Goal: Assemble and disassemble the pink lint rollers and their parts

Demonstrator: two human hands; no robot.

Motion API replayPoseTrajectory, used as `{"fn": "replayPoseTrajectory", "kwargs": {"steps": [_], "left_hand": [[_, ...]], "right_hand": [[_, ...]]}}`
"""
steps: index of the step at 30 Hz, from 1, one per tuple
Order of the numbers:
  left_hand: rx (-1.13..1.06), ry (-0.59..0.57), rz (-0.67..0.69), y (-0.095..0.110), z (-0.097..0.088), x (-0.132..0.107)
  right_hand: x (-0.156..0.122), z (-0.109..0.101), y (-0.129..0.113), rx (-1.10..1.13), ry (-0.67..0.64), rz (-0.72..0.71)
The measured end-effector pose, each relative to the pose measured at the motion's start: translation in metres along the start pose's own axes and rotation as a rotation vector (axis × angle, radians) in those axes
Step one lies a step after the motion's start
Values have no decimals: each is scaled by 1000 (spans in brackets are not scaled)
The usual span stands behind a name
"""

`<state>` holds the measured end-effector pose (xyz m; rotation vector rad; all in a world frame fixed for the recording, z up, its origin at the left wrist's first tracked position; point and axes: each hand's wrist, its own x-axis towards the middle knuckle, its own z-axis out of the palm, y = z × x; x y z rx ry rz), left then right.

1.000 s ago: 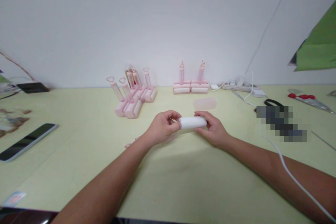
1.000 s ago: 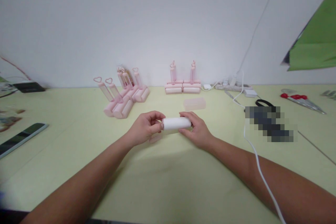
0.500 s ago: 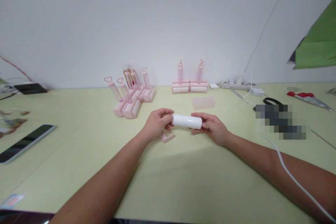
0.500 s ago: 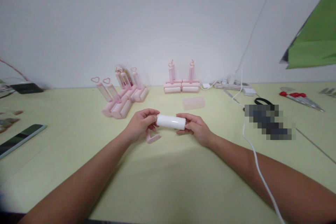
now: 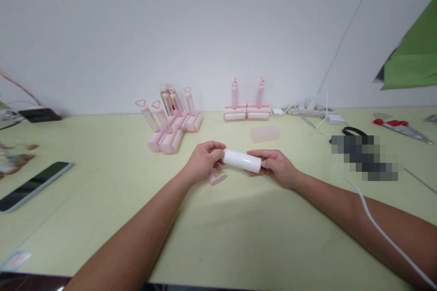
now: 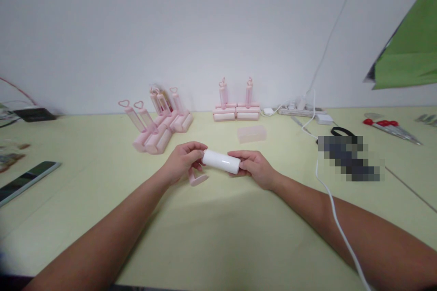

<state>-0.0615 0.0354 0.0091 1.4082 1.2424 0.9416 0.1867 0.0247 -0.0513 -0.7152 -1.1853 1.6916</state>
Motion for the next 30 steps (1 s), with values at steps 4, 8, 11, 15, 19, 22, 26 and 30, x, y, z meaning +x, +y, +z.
{"fn": "replayPoseTrajectory", "kwargs": {"steps": [4, 8, 11, 15, 19, 22, 26, 30], "left_hand": [[-3, -15, 6, -3, -1, 1], [-24, -16, -4, -3, 0, 1], [-22, -14, -5, -1, 0, 0], [-5, -11, 1, 1, 0, -1], [11, -21, 4, 2, 0, -2], [39, -30, 11, 4, 1, -3], [51, -28, 34, 5, 3, -5], [42, -20, 60, 1, 4, -3]], "right_hand": [[-2, 1, -2, -21, -19, 4], [-3, 1, -4, -33, -59, -4], [-4, 1, -4, -52, -73, -10], [-4, 3, -5, -67, -65, -25], [-4, 3, -6, -77, -44, -30], [-3, 3, -5, -80, -28, -21], [-2, 4, -3, -67, -31, -13], [-1, 5, -5, -37, -22, -6]]}}
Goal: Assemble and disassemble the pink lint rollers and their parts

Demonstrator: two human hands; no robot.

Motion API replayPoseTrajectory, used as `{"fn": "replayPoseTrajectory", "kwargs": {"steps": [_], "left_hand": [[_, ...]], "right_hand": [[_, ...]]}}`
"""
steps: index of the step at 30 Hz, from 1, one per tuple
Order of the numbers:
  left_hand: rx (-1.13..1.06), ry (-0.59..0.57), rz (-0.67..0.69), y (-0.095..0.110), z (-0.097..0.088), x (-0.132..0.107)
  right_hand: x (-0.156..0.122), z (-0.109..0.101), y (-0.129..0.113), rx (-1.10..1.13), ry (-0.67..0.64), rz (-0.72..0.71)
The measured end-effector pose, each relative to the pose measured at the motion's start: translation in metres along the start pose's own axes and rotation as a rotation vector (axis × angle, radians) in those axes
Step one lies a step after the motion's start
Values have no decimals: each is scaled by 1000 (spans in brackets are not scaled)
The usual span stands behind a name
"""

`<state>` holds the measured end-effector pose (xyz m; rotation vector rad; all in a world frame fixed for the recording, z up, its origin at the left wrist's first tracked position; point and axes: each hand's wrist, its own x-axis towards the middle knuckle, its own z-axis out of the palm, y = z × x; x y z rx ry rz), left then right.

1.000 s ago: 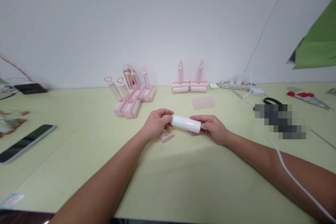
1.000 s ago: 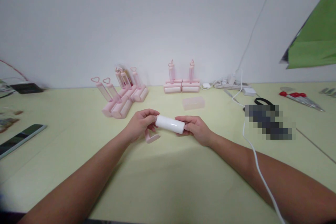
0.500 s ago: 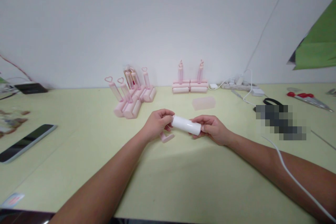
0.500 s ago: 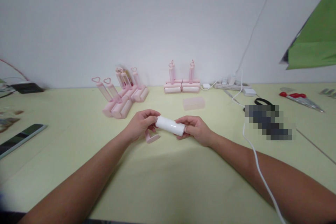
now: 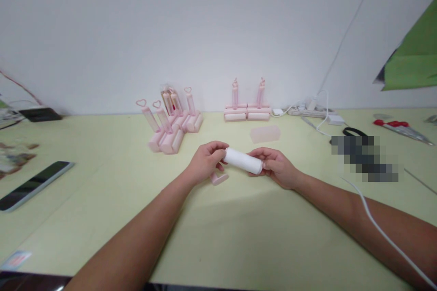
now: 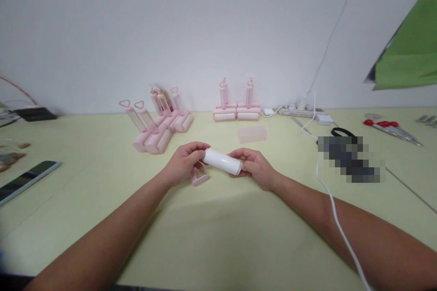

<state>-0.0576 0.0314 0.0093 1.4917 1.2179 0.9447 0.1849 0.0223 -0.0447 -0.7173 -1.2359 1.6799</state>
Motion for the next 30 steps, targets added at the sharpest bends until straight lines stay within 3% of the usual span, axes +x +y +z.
{"fn": "replayPoseTrajectory", "kwargs": {"steps": [5, 11, 18, 20, 25, 30], "left_hand": [[-29, 49, 2, -5, 2, 3], [18, -20, 70, -5, 3, -1], [-73, 8, 113, -12, 5, 2], [-115, 7, 116, -14, 5, 3], [-192, 36, 135, -15, 3, 6], [-187, 46, 140, -12, 5, 5]], "right_hand": [[5, -2, 0, 82, 89, -6], [9, -5, 1, 123, 164, -1], [11, -1, 2, 93, 276, -36], [12, -1, 4, -25, 298, -57], [16, -16, 5, -661, 419, -160], [18, -37, -5, -1013, 423, -231]]}}
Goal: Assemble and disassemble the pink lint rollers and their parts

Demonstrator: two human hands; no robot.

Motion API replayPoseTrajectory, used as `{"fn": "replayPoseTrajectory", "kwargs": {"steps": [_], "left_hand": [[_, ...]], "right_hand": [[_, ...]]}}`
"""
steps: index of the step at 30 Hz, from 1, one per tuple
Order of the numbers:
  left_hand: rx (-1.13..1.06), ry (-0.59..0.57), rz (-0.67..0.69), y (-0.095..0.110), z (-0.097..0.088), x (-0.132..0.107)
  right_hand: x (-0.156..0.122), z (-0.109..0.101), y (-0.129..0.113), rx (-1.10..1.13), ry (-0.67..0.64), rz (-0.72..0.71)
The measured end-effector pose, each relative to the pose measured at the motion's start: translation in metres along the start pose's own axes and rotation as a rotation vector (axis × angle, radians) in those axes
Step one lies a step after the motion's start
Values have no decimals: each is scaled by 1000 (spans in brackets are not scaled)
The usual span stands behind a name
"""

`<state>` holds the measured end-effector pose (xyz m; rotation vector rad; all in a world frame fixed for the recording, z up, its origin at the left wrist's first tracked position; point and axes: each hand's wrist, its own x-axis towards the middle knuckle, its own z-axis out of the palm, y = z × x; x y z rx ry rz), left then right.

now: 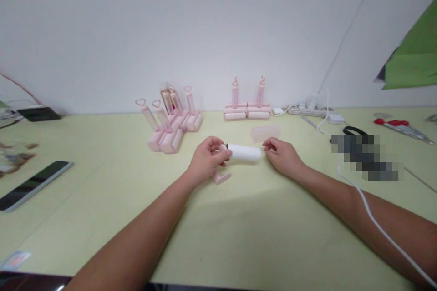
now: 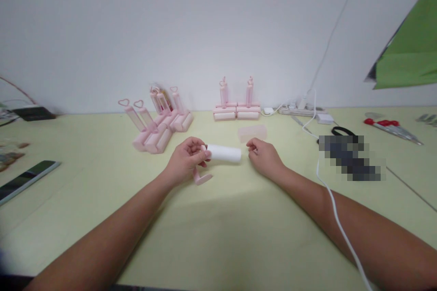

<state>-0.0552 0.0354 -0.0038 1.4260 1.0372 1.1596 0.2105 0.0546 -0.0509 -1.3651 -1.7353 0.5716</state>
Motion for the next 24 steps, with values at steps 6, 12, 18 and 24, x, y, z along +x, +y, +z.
{"fn": "replayPoseTrajectory", "kwargs": {"steps": [6, 12, 18, 24], "left_hand": [[81, -11, 9, -1, 1, -1], [119, 2, -24, -4, 1, -2], [243, 41, -69, -3, 3, -4], [323, 40, 5, -8, 9, -6]], "right_hand": [[2, -4, -1, -249, -35, -147], [6, -4, 11, -375, -27, -123], [8, -3, 16, -454, -35, -152], [-7, -2, -13, -421, 29, -314]]}}
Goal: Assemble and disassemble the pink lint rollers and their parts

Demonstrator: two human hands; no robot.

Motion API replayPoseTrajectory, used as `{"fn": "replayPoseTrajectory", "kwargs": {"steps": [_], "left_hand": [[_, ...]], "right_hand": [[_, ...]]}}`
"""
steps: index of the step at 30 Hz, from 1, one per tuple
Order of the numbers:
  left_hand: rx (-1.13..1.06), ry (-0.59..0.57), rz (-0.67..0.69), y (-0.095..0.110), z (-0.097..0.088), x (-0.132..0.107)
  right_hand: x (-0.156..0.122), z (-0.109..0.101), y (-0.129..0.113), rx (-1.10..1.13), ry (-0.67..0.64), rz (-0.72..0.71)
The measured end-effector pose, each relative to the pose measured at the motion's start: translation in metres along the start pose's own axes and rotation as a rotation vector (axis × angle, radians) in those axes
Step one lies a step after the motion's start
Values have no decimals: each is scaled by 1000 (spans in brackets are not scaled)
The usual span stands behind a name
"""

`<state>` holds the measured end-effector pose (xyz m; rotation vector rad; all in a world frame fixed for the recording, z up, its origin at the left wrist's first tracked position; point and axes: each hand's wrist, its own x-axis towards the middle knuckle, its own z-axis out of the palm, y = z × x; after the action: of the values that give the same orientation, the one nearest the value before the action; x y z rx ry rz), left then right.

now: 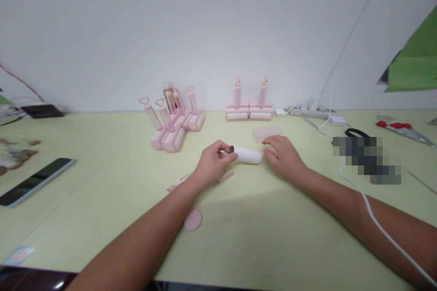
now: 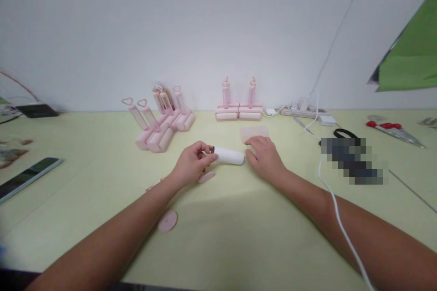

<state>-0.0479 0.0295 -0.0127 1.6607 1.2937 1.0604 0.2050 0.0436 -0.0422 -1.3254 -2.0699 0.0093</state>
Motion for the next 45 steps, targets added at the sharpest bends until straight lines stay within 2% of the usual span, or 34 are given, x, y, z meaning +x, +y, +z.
{"fn": "replayPoseTrajectory", "kwargs": {"steps": [3, 5, 9, 14, 16, 20, 21, 23, 25, 28, 33, 36, 38, 42, 45], "left_hand": [[19, 15, 80, -4, 4, 0], [-14, 22, 118, -5, 4, 1], [-124, 1, 202, -4, 5, 1], [-86, -129, 290, 12, 4, -6], [24, -164, 303, 26, -1, -10], [352, -145, 217, 63, -25, -22], [436, -185, 176, 71, -33, -26], [575, -328, 105, 82, -48, -38], [696, -418, 53, 85, -61, -54], [842, -467, -52, 80, -79, -83], [903, -578, -263, 66, -94, -121], [868, -612, -265, 62, -87, -126], [852, -617, -190, 62, -73, -123], [931, -665, 43, 60, -25, -106], [1033, -700, 212, 59, 19, -80]], "right_hand": [[-8, -4, -22, 72, 34, -198], [-11, -4, -31, 67, 24, -236], [-10, 0, -26, 56, 5, -213], [-7, 1, -21, 91, -64, -148], [-5, -1, -20, 142, -18, -75], [7, -6, 2, 257, 228, 221], [11, -7, 13, 264, 280, 290], [19, -7, 38, 227, 304, 427], [24, -7, 62, 167, 287, 562], [28, -4, 91, 135, 260, 664], [27, -1, 113, 89, 232, 735], [26, -2, 119, -4, 176, 720], [26, -2, 120, -60, 119, 713], [25, -2, 119, -83, 80, 719], [25, -2, 117, -84, 70, 711]]}}
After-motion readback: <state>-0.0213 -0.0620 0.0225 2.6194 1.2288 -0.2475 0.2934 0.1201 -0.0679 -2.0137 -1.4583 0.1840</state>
